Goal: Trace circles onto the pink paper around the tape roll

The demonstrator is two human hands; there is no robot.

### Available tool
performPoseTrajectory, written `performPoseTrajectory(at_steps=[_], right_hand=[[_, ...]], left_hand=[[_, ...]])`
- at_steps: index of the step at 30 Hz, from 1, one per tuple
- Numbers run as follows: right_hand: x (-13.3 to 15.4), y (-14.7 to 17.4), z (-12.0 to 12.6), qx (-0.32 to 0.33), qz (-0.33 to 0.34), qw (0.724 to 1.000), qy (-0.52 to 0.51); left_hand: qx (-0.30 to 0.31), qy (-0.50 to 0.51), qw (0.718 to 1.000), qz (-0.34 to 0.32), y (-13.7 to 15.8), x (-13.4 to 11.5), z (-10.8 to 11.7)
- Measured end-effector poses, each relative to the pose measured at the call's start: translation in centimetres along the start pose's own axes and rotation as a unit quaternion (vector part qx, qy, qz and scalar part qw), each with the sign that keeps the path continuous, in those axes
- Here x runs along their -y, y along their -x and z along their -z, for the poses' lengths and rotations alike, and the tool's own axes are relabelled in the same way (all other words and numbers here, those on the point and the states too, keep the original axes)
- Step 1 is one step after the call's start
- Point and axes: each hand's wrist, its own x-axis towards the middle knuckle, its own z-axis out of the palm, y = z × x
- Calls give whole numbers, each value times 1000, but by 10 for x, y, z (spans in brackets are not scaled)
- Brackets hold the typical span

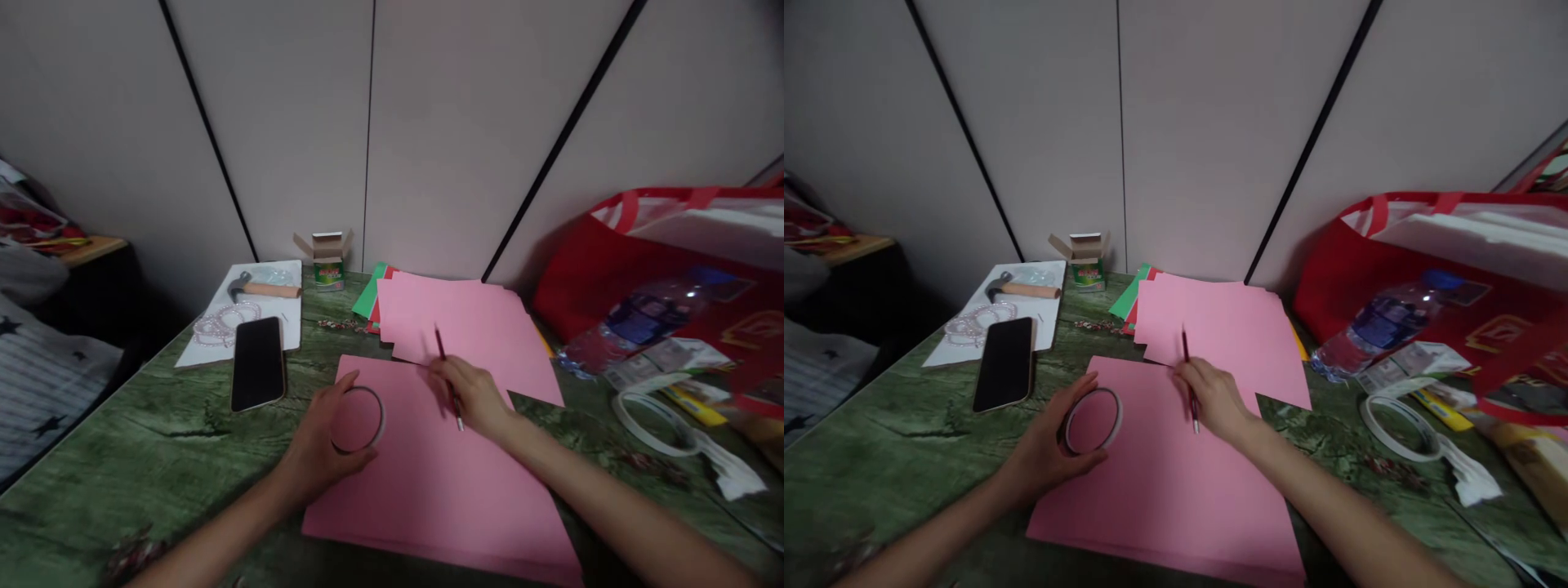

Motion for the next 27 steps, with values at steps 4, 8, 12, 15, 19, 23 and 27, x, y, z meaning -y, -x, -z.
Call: performPoseTrajectory(at_steps=[4, 8, 12, 15, 19, 23, 27], right_hand=[[-2, 23, -3, 13, -15, 993, 117], [-31, 23, 4, 19, -21, 979, 202], [-55, 17, 14, 57, 17, 970, 235], [-68, 11, 18, 68, 16, 968, 242], [-72, 10, 14, 27, -13, 976, 218], [-60, 19, 5, 5, 10, 993, 117], [-51, 27, 2, -1, -5, 1000, 16]], left_hand=[[0, 6, 1000, 8, 0, -2, -1], [4, 23, 1000, 13, 2, -8, -4], [25, 35, 999, 14, 6, -15, -10], [56, 25, 998, 9, 3, -20, -12], [82, -48, 995, -36, -12, -23, -13], [91, -137, 980, -111, -23, -21, -22], [98, -203, 966, -124, -20, -12, -34]])
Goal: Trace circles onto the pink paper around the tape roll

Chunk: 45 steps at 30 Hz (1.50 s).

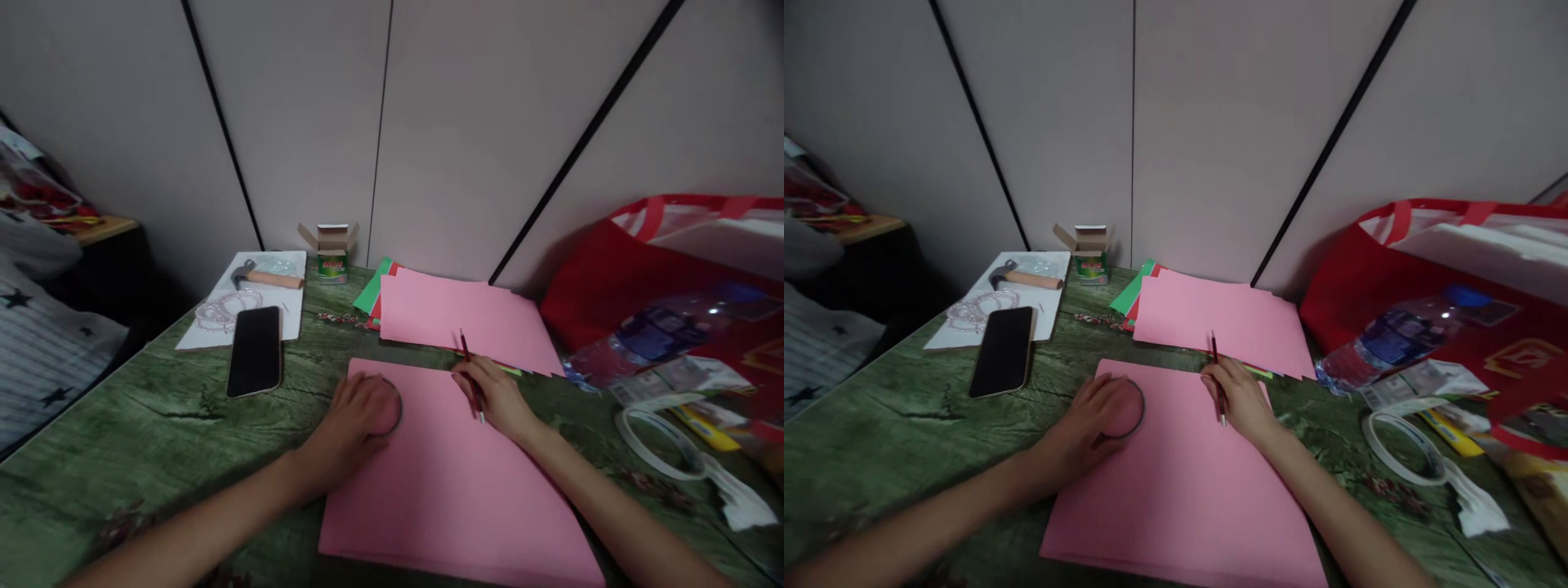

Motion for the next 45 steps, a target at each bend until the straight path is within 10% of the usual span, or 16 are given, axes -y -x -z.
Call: performPoseTrajectory(at_steps=[10, 29, 39, 45], right_hand=[[7, -5, 6, 5, -15, 999, -48], [72, -65, -40, 4, -31, 966, -255], [94, -95, -41, -62, -215, 800, -557], [100, -100, -49, -2, -208, 797, -567]], left_hand=[[-1, -203, 976, -73, 10, 2, -22], [-117, -247, 957, -100, 17, -10, -14], [-97, -247, 959, -95, 19, -9, -16], [-70, -241, 964, -84, 18, -11, -17]])
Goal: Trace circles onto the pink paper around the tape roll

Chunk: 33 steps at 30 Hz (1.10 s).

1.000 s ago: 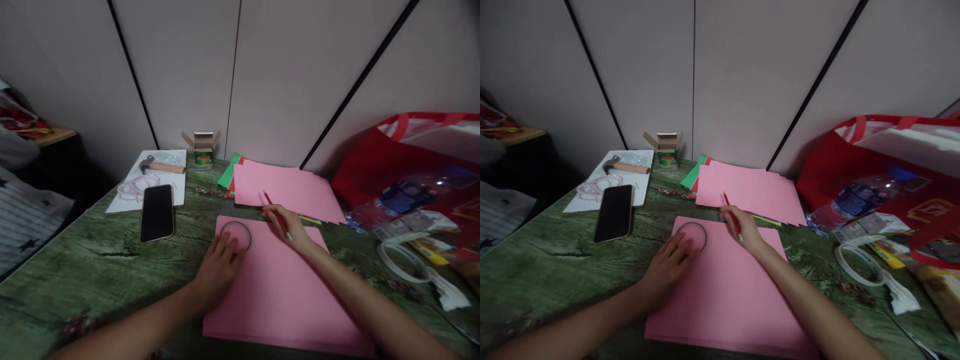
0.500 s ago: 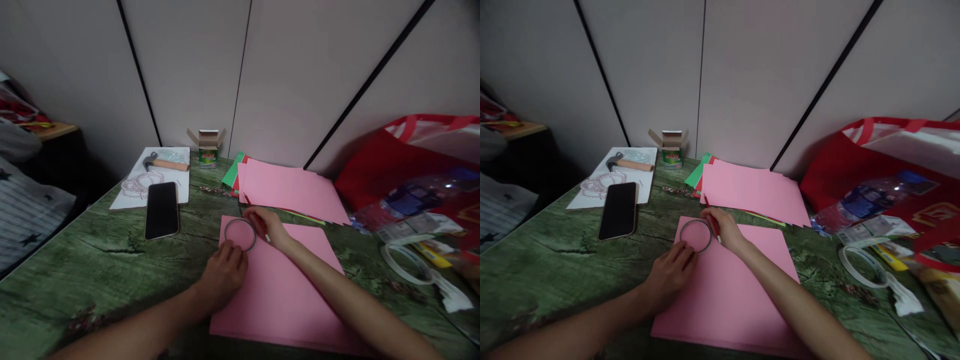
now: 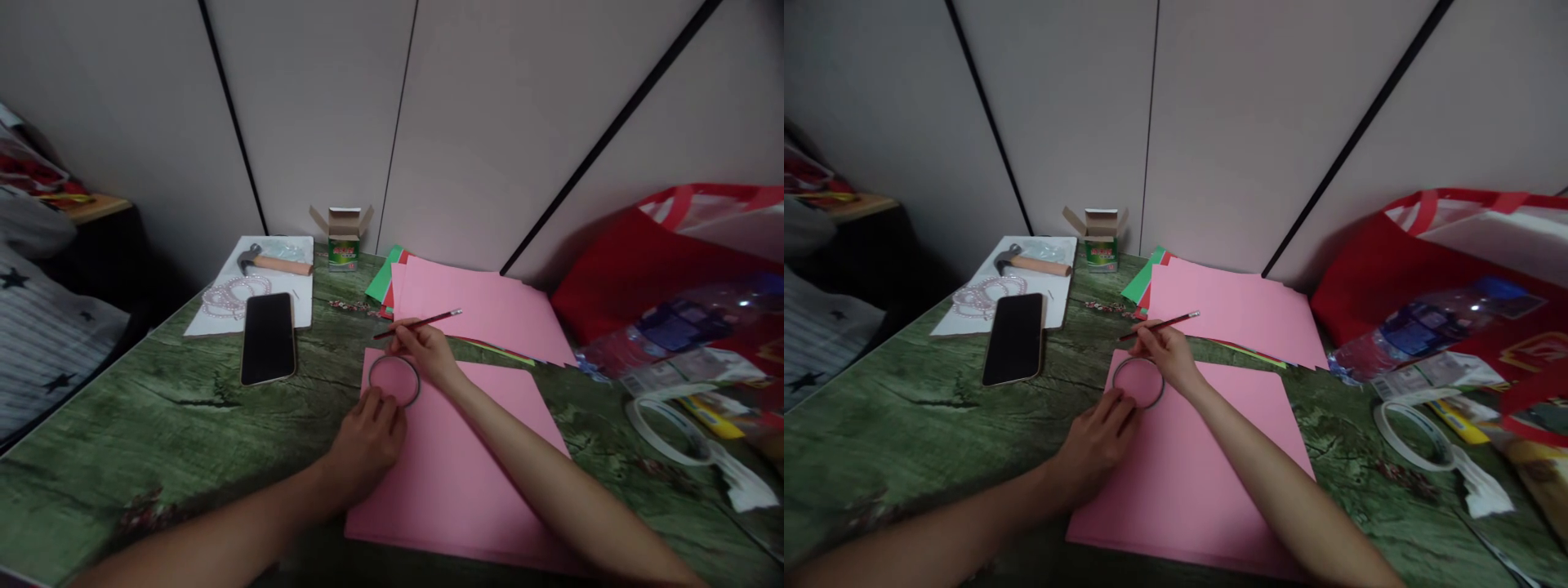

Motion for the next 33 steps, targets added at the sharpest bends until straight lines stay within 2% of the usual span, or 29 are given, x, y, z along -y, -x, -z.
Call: performPoseTrajectory(at_steps=[5, 11, 14, 18, 23, 33], right_hand=[[3, 1, -10, 44, -13, 998, 37], [2, -3, -18, 84, -51, 995, -2], [0, -5, -20, 104, -23, 994, 8], [0, -5, -21, 142, 32, 986, 75], [5, -6, -24, 151, 60, 971, 176], [20, -6, -31, 188, 80, 927, 313]], left_hand=[[14, 10, 1000, 4, 0, 0, 0], [10, -10, 1000, 6, 0, -1, 0], [1, -2, 1000, 4, 0, 0, -1], [21, 14, 1000, 8, -1, 1, 1], [43, 21, 999, 11, -3, 2, 6], [50, 27, 998, 3, -3, 2, 5]])
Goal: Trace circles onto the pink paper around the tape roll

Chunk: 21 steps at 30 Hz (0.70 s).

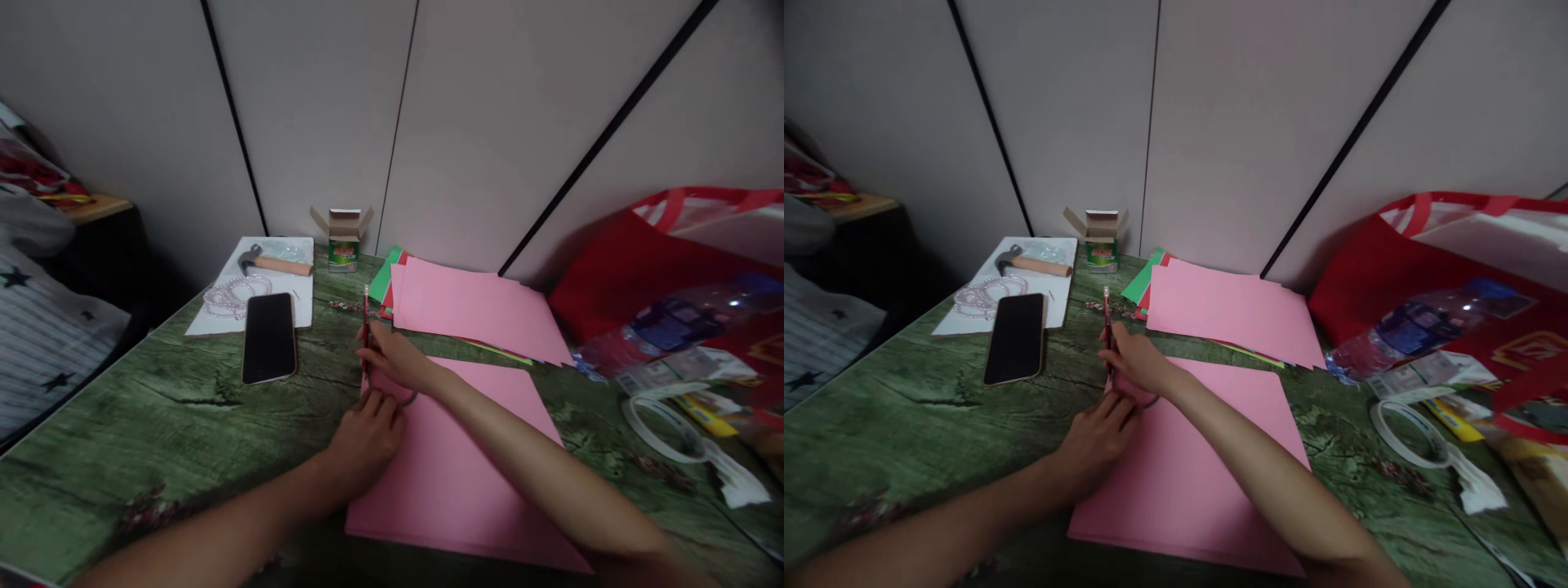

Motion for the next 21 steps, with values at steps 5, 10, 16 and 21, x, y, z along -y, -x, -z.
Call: performPoseTrajectory(at_steps=[5, 10, 16, 21], right_hand=[[2, -3, 0, 10, -5, 998, 60], [-3, -6, 2, -22, -8, 996, 84], [-15, -5, 6, -72, -54, 996, 28], [-25, 4, 8, -142, -101, 985, -8]], left_hand=[[5, -3, 1000, 4, 0, 0, 0], [7, 6, 1000, 7, 0, 1, -2], [12, -2, 1000, 6, -2, 2, 0], [43, 15, 998, 34, -6, 2, 7]])
